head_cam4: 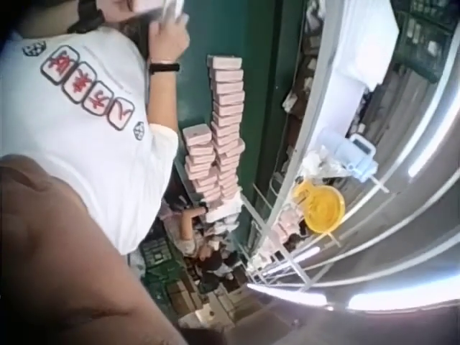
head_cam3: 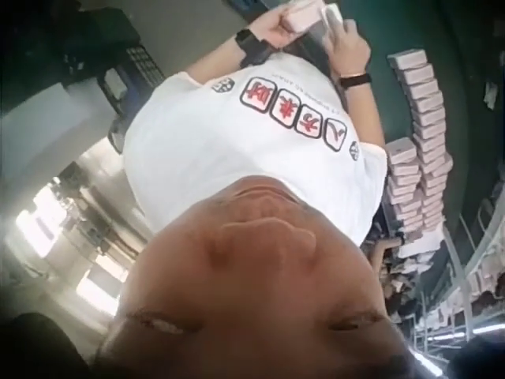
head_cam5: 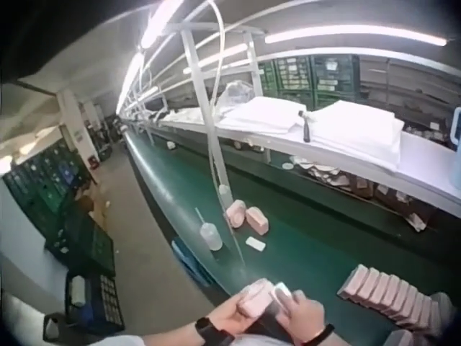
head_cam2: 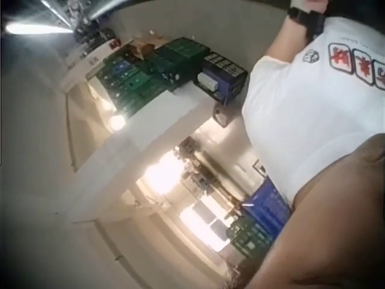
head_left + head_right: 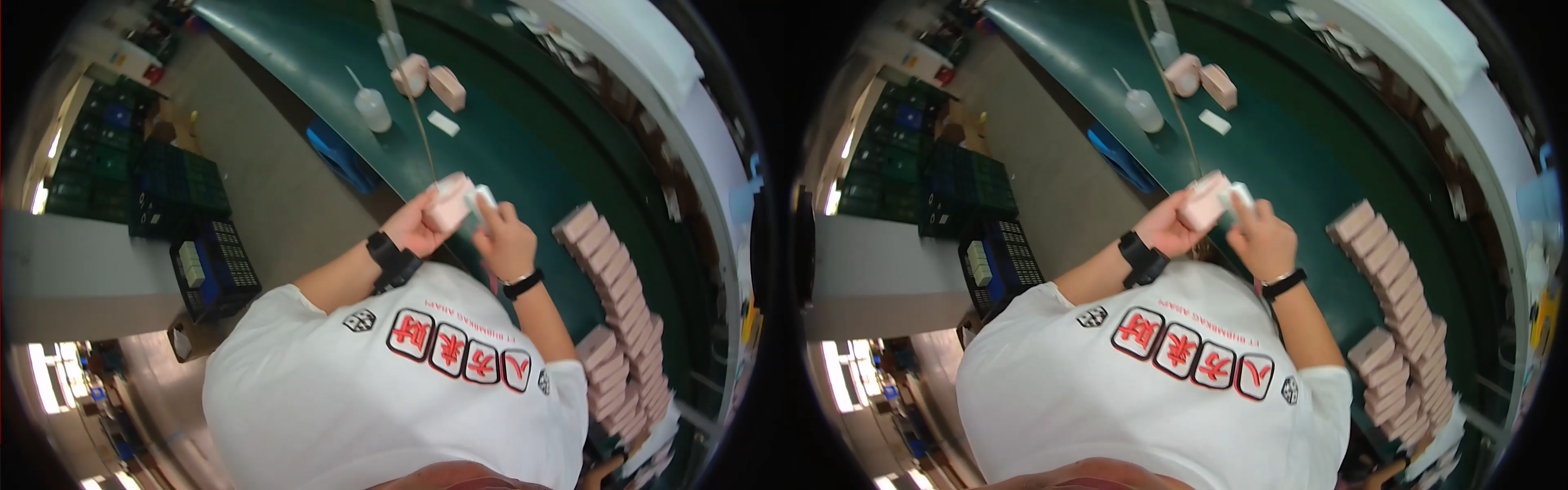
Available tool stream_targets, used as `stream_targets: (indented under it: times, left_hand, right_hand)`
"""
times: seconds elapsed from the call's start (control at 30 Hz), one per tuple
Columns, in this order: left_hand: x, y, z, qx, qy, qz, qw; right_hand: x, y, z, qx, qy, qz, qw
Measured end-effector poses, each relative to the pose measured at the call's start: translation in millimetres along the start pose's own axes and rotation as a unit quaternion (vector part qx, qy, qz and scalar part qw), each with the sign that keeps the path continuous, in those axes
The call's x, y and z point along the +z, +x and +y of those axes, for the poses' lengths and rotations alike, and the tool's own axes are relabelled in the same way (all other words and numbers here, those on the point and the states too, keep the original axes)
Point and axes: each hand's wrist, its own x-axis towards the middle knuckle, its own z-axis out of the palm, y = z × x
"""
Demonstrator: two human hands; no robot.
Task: The person cleans pink electronic devices by blowing air on them with a nozzle and wiping the surfaces with a cloth. They periodically wet the cloth with liquid from a bottle before wiping the front and back of each device and placing them back on the conveyor belt.
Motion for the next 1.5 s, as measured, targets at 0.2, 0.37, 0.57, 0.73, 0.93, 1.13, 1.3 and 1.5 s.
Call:
stream_targets:
  times: [0.2, 0.37, 0.57, 0.73, 0.93, 1.13, 1.3, 1.5]
  left_hand:
    - [-11, 3, -5, 0.012, -0.036, 0.034, 0.999]
    - [-29, 2, 3, 0.026, -0.052, 0.099, 0.993]
    - [-36, 0, -1, -0.010, -0.120, 0.098, 0.988]
    - [-36, 5, 0, -0.033, -0.134, 0.103, 0.985]
    - [-23, 20, -15, -0.051, -0.105, 0.073, 0.990]
    - [-14, 15, -21, -0.100, -0.040, -0.063, 0.992]
    - [2, -4, -27, -0.072, 0.019, -0.060, 0.995]
    - [-2, -10, -12, -0.061, 0.131, -0.097, 0.985]
  right_hand:
    - [2, -1, -6, -0.057, 0.023, -0.019, 0.998]
    - [36, 10, 37, -0.005, -0.007, -0.069, 0.998]
    - [104, -7, 93, 0.163, -0.073, -0.099, 0.979]
    - [95, 15, 72, 0.192, 0.119, 0.052, 0.973]
    - [24, 47, -46, -0.047, 0.307, 0.034, 0.950]
    - [19, 43, -50, -0.124, 0.073, 0.041, 0.989]
    - [17, 35, -24, 0.009, 0.123, 0.110, 0.986]
    - [28, 32, 7, 0.184, 0.520, 0.062, 0.832]
